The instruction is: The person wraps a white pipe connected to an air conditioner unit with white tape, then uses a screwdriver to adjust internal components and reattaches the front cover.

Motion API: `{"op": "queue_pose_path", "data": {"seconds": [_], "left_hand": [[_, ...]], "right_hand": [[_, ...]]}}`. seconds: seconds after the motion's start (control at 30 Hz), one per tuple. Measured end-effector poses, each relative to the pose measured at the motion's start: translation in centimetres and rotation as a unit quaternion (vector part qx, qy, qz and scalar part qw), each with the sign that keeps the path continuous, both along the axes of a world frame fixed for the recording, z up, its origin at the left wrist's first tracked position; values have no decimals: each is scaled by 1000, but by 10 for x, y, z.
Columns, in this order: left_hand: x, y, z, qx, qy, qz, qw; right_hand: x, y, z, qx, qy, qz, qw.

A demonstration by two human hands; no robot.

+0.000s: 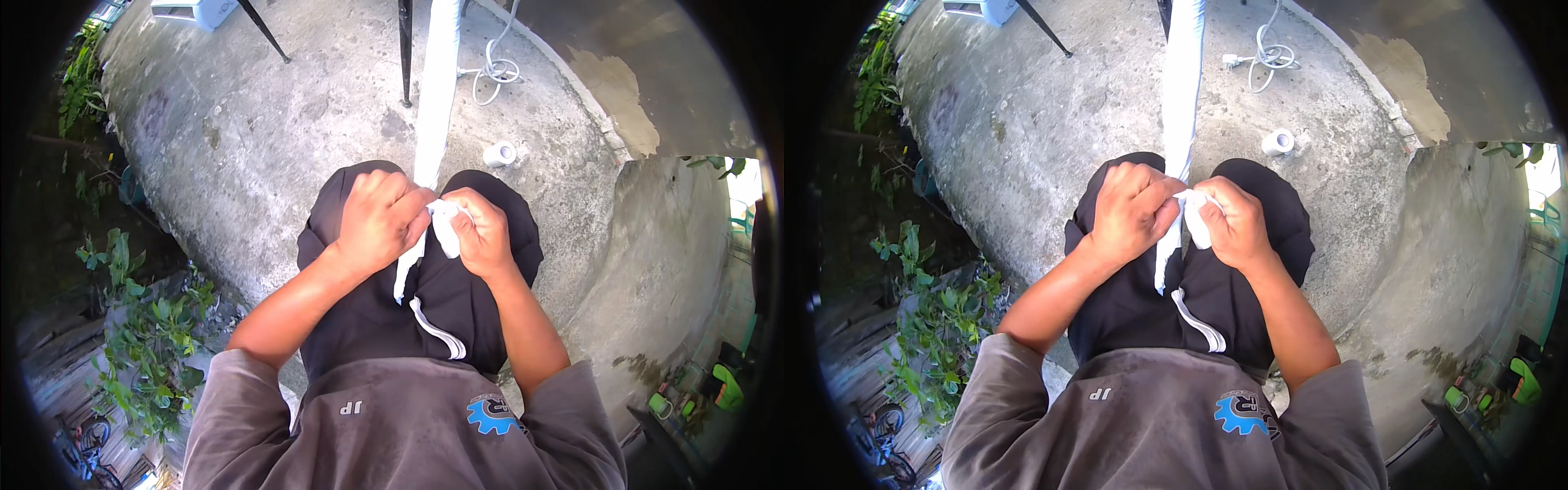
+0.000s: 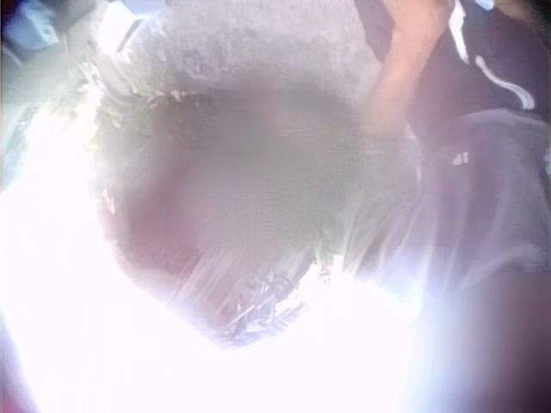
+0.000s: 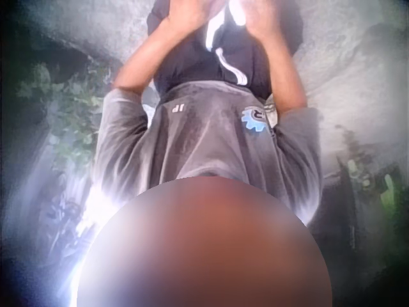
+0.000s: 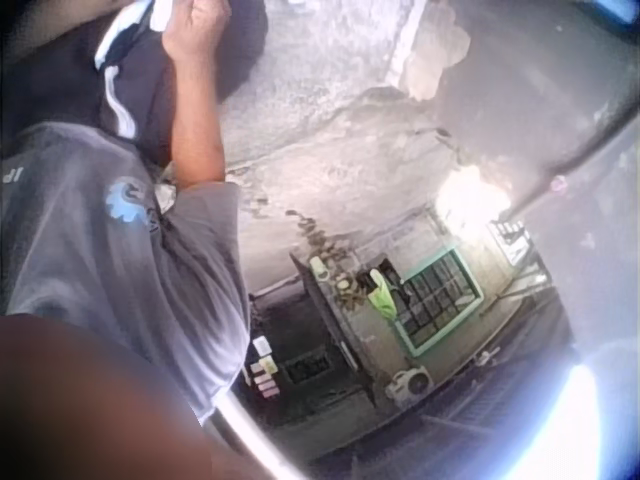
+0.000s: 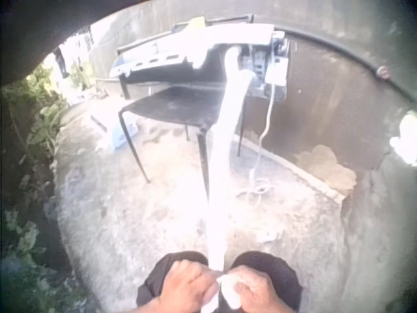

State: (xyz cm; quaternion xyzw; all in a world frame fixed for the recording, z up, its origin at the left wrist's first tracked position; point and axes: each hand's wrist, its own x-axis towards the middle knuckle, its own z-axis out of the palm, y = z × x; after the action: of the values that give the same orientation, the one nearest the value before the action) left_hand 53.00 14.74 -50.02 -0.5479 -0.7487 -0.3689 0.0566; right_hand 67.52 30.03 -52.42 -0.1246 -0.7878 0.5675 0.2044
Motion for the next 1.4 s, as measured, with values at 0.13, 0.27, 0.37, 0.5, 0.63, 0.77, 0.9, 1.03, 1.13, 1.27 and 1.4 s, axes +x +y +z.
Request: {"op": "queue_pose_path", "data": {"seconds": [0.13,0.27,0.37,0.5,0.63,0.77,0.9,1.03,1.13,1.27,1.4], "left_hand": [[-4,-1,-18,77,-42,-23,996],[-12,-2,-26,94,-49,-39,994],[-12,-3,-26,94,-109,-40,989],[-11,-6,-24,84,-225,-43,970],[-17,-8,-23,61,-291,-77,952],[-23,-6,-21,-36,-406,-73,910],[-16,-5,-15,15,-359,-43,932],[-12,-21,-4,2,-269,-41,962],[-1,-19,-3,-35,-145,-28,988],[-4,-11,-10,-29,-85,-77,993],[-9,-13,-13,-51,-101,-81,990]], "right_hand": [[-13,-2,-8,-249,-81,-5,965],[-29,-3,-13,-459,-4,3,888],[-27,-10,-9,-413,-31,-5,910],[-13,-24,4,-132,-107,-44,984],[-14,-21,10,39,-112,-23,993],[-20,8,12,-91,-144,71,983],[-29,33,10,-215,-210,160,940],[-36,38,10,-276,-232,208,909],[-39,35,14,-232,-246,206,918],[-42,38,21,-144,-242,244,928],[-42,43,23,-172,-270,267,909]]}}
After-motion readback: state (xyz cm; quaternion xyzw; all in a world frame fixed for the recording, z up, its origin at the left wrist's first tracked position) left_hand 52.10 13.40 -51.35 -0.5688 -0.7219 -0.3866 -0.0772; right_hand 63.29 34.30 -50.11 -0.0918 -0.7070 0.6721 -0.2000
